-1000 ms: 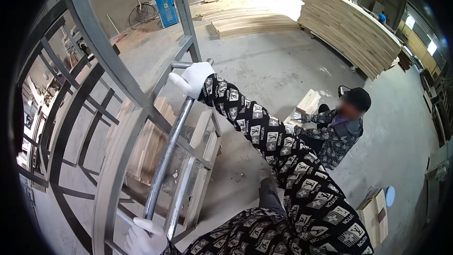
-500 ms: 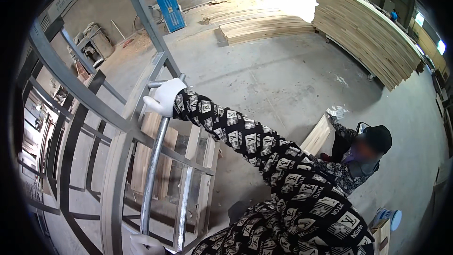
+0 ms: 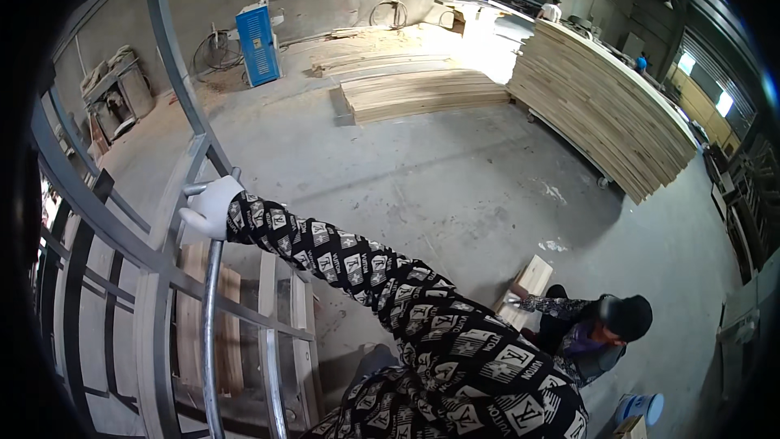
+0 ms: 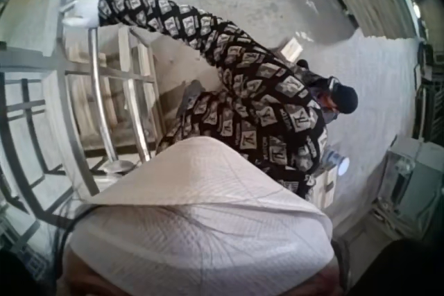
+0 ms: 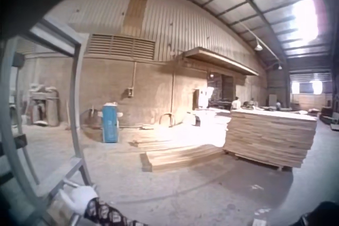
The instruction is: Pushing a large wheeled metal rack through a factory production area.
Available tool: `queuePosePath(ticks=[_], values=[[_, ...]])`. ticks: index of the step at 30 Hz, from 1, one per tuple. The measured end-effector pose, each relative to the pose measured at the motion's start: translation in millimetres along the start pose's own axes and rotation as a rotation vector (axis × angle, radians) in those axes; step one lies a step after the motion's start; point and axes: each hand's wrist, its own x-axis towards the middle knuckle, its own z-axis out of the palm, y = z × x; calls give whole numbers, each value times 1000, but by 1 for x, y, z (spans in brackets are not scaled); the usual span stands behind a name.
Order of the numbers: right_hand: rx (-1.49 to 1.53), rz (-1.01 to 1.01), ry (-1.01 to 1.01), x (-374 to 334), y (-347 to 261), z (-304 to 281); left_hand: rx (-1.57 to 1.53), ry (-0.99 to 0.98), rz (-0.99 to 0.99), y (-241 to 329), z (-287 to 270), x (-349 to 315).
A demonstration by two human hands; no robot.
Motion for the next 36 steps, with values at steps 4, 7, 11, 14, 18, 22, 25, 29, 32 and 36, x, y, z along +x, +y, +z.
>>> queuePosePath(ticks=[4,7,11,14,18,22,25,29,32,36], values=[[-14,-41,-249,4,12,29,93,-41,-48,2,10,0],[-19,-14,-279,45,22,59,166,-42,-76,-11,23,13],[-26,2,-357,38,9,93,300,-18,-168,-16,19,-6],[-68,41,-358,38,11,80,246,-68,-208,-31,32,-20],[6,-137,-314,30,-32,93,318,-209,-348,-48,4,-71],[85,-220,-348,13,-54,87,343,-165,-487,-32,-18,-84],[121,-219,-438,18,-51,65,335,-73,-665,0,-36,-80],[204,-272,-380,11,-30,52,479,31,-622,48,-68,-84],[237,-301,-343,5,-30,55,553,101,-631,53,-83,-94],[225,-283,-425,-1,-38,50,614,133,-572,69,-87,-108]])
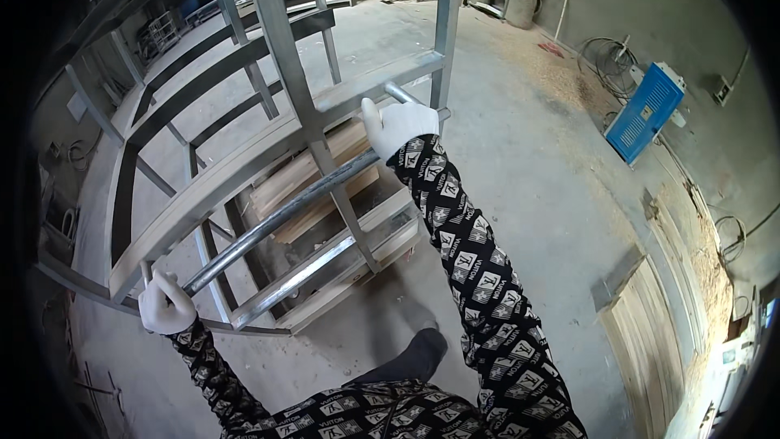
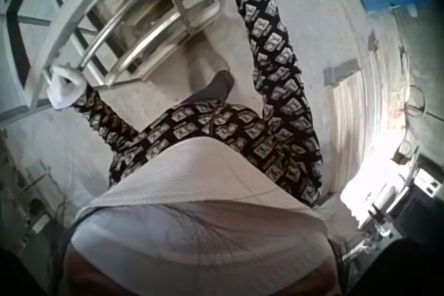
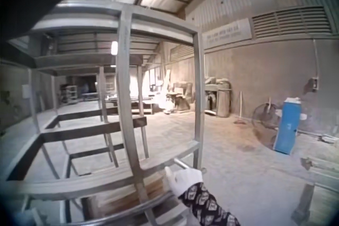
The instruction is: Pushing a large wheeled metal rack through a factory production area.
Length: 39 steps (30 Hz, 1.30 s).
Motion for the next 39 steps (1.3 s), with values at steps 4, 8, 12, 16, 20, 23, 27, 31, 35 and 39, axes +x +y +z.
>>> queuePosePath(ticks=[4,8,12,16,20,23,27,31,35,39], values=[[-73,0,-119,-7,8,-2,61,60,17,22,-15,-17],[-78,46,-192,-13,-2,2,71,-33,10,19,-35,-13],[-165,65,-195,-18,-5,-8,5,-26,23,22,-51,-25],[-72,6,-97,-38,-11,-9,2,36,90,8,-73,-33],[-29,-59,-51,-48,17,-2,110,-54,-160,-4,-90,-49],[-49,-63,-48,-52,20,5,122,-99,-428,-31,-118,-51],[22,-89,-5,-63,17,5,150,-60,-284,-50,-132,-65],[-40,-54,-76,-50,33,2,227,-161,-496,38,-83,-56],[-67,-25,-85,-50,32,9,140,-123,-415,43,-90,-62],[-52,-10,-100,-52,30,7,133,-97,-222,35,-95,-62]])
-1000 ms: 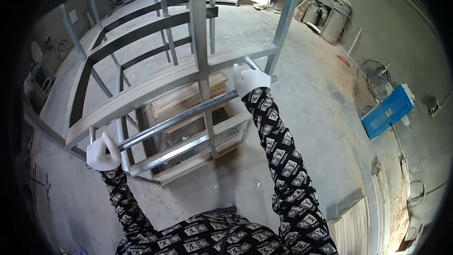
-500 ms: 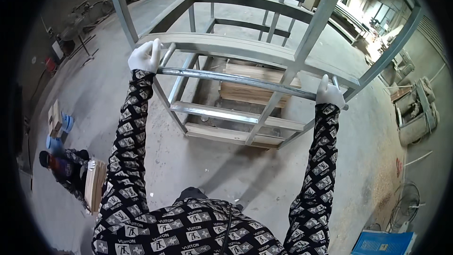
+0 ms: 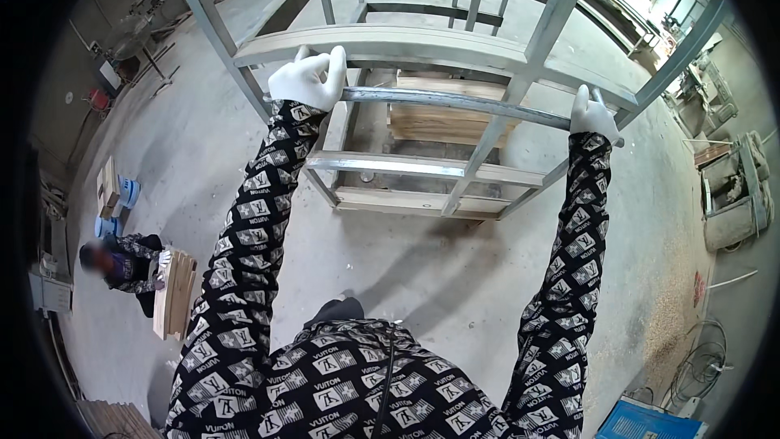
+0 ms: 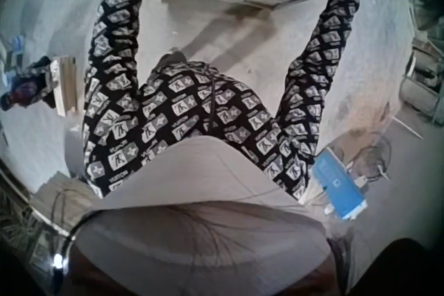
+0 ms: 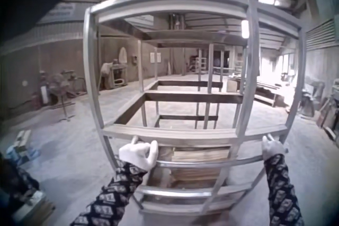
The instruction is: Pushing a large wheeled metal rack through a factory production area.
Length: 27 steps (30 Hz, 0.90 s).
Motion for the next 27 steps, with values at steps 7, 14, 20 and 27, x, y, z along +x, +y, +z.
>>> queuePosePath(ticks=[7,14,20,27], values=[[7,47,-28,7,-10,-5,-18,53,76,-4,4,9],[48,87,-22,2,-10,-12,-2,43,60,7,0,8],[63,64,66,-6,-5,-2,-9,80,22,8,7,-1],[27,-27,-41,-2,4,-11,102,-51,-145,28,7,7]])
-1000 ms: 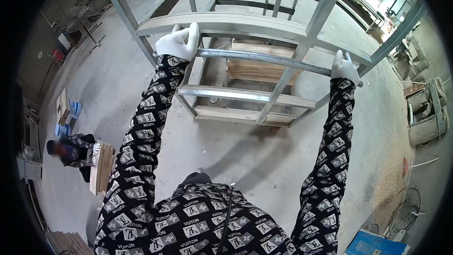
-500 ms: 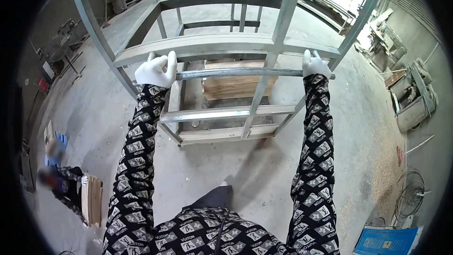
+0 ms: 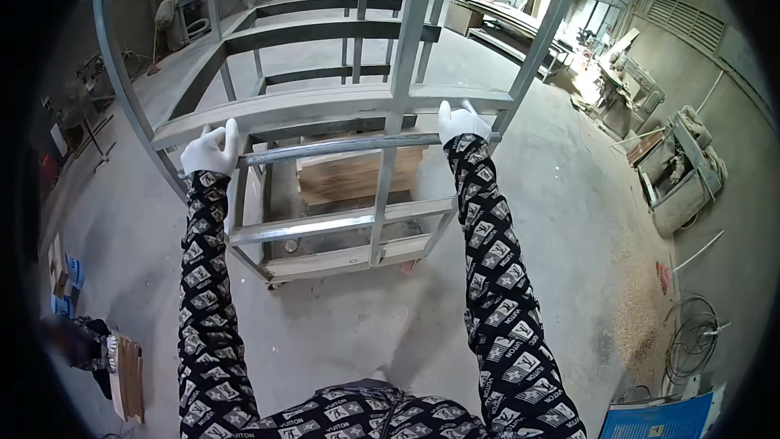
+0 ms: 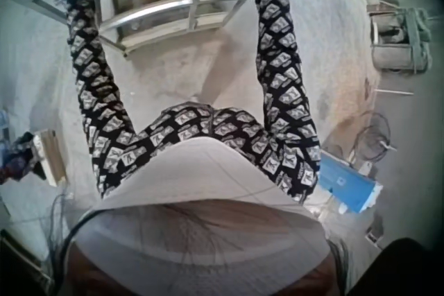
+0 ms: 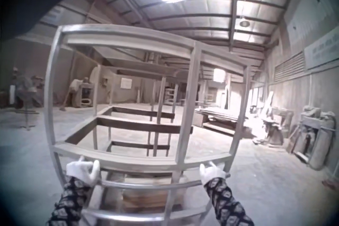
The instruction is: Pushing a large wheeled metal rack through a factory production area.
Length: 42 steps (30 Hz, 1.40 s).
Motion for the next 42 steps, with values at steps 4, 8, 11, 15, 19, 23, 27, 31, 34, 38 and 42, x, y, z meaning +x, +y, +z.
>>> queuePosePath(ticks=[4,8,11,15,19,23,27,31,34,38,42], values=[[47,-57,116,3,24,-8,22,-75,-47,21,10,-14],[96,-49,153,7,22,-9,113,-135,-55,27,-3,-8],[134,-65,193,5,27,-5,141,-183,-78,35,-9,-9],[157,-130,201,14,43,4,159,-207,-145,46,-1,-23],[194,-184,216,5,19,22,224,-173,-144,8,-21,-37],[206,-225,271,5,22,30,269,-281,-167,20,-27,-31],[212,-271,270,18,48,29,315,-279,-211,48,-16,-50],[200,-238,293,10,62,37,327,-275,-213,60,-8,-77],[238,-190,192,0,56,30,365,-291,-180,63,-17,-79],[149,-122,146,8,60,38,342,-333,-153,61,-15,-85],[162,-149,125,2,51,39,313,-325,-134,53,-31,-90]])
